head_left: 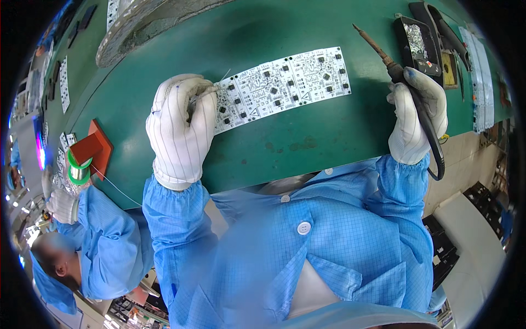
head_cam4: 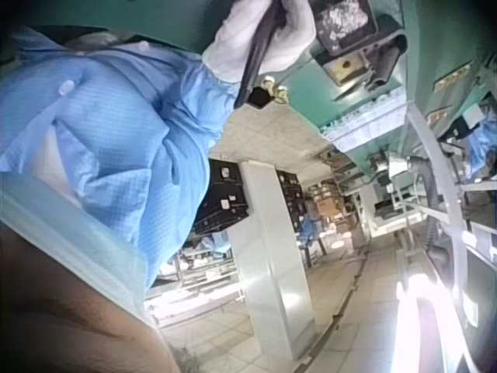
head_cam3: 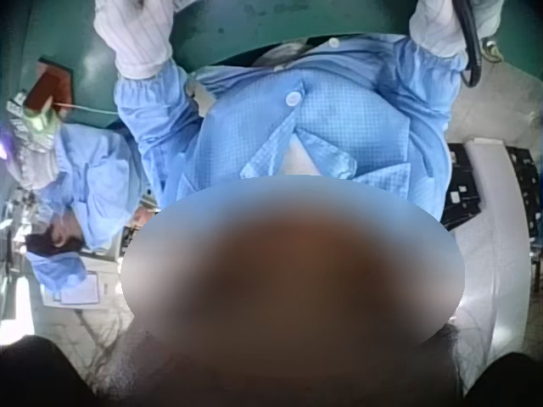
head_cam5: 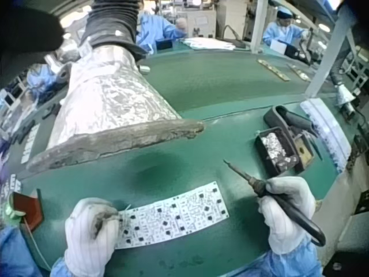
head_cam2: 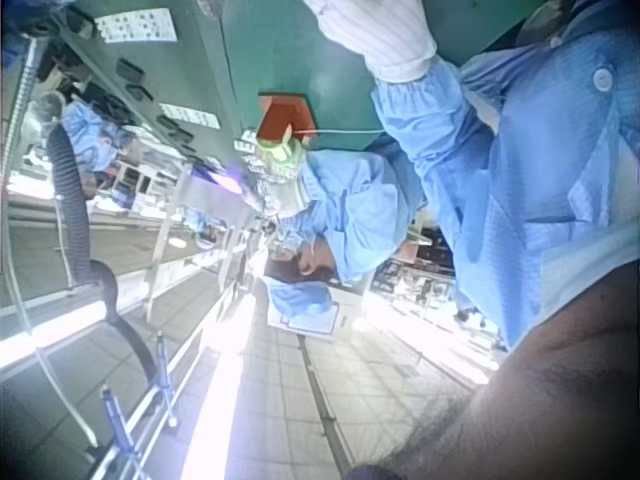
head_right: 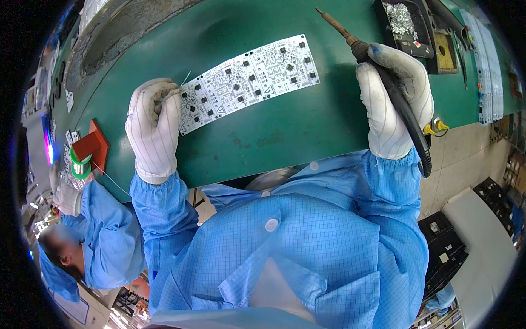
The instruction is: The person solders electronic components onto circuit boards using a soldering iron, puts on gloves, takes additional circuit boards from a storage bin, and solders components onto circuit board strips.
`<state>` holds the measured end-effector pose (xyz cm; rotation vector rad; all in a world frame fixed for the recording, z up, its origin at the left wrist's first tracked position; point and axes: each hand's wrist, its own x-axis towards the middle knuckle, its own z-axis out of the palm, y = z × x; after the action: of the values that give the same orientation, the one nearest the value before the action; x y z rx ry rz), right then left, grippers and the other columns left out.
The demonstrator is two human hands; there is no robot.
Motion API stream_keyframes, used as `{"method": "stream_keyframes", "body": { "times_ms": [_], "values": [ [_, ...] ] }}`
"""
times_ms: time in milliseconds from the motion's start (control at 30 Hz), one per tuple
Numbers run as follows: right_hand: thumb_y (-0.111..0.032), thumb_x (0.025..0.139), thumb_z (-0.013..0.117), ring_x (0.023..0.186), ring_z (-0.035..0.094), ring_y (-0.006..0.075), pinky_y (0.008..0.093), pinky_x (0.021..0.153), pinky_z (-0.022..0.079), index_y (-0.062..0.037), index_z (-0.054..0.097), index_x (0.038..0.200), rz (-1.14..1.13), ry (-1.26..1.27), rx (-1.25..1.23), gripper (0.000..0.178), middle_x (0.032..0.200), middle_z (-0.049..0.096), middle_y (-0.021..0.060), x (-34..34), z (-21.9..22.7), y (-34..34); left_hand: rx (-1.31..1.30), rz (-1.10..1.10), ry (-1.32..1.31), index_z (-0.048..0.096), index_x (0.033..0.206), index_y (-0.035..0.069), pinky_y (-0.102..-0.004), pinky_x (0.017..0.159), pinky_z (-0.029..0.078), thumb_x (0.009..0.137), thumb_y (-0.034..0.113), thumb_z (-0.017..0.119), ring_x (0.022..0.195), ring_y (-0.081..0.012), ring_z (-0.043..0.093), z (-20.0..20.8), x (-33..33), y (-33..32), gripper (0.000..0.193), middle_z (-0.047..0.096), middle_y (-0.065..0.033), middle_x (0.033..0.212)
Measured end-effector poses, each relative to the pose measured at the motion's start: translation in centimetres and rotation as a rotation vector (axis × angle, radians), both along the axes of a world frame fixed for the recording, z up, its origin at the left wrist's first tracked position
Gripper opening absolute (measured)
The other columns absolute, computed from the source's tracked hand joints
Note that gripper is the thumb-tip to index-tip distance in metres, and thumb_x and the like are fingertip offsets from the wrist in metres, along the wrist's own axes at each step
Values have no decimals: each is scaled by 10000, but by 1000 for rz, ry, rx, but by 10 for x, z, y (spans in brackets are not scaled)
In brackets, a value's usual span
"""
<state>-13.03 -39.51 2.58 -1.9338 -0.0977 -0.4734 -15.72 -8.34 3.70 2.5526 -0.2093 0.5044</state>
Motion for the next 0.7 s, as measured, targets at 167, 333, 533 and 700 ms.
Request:
{"method": "stream_keyframes", "body": {
  "times_ms": [167, 333, 533, 700],
  "values": [
    [4, 814, 604, 665, 615, 166, 278, 629, 515, 20, 587, 985, 193, -143, -146, 173, 890, 634, 164, -4, -4, -19, 0, 10, 1, 643, 881, 32, -343, 683, 540, 766, 14, 685, 774, -271, 662, 1, -1, -1, 124, 655, -117, 906],
    [-11, 790, 615, 635, 590, 173, 270, 571, 487, 18, 580, 952, 263, -240, -87, 168, 877, 606, 162, -7, -8, -29, -40, -169, -73, 634, 845, 73, -347, 622, 540, 720, 34, 704, 759, -279, 653, 10, -11, -41, 148, 638, -106, 884],
    [-20, 775, 637, 666, 581, 195, 260, 550, 481, 12, 591, 899, 307, -50, 20, 136, 857, 584, 139, -23, -1, -33, 196, -81, -126, 592, 797, 149, -321, 590, 485, 666, 112, 711, 692, -193, 593, -6, -20, -99, 181, 561, -17, 948],
    [-58, 688, 659, 700, 601, 222, 312, 625, 489, -14, 622, 868, 345, -38, 21, 189, 835, 626, 130, -26, -3, -29, 192, -80, -208, 582, 820, 149, -318, 585, 456, 649, 114, 698, 686, -178, 574, -17, -14, -100, 210, 551, -13, 947]
  ]
}}
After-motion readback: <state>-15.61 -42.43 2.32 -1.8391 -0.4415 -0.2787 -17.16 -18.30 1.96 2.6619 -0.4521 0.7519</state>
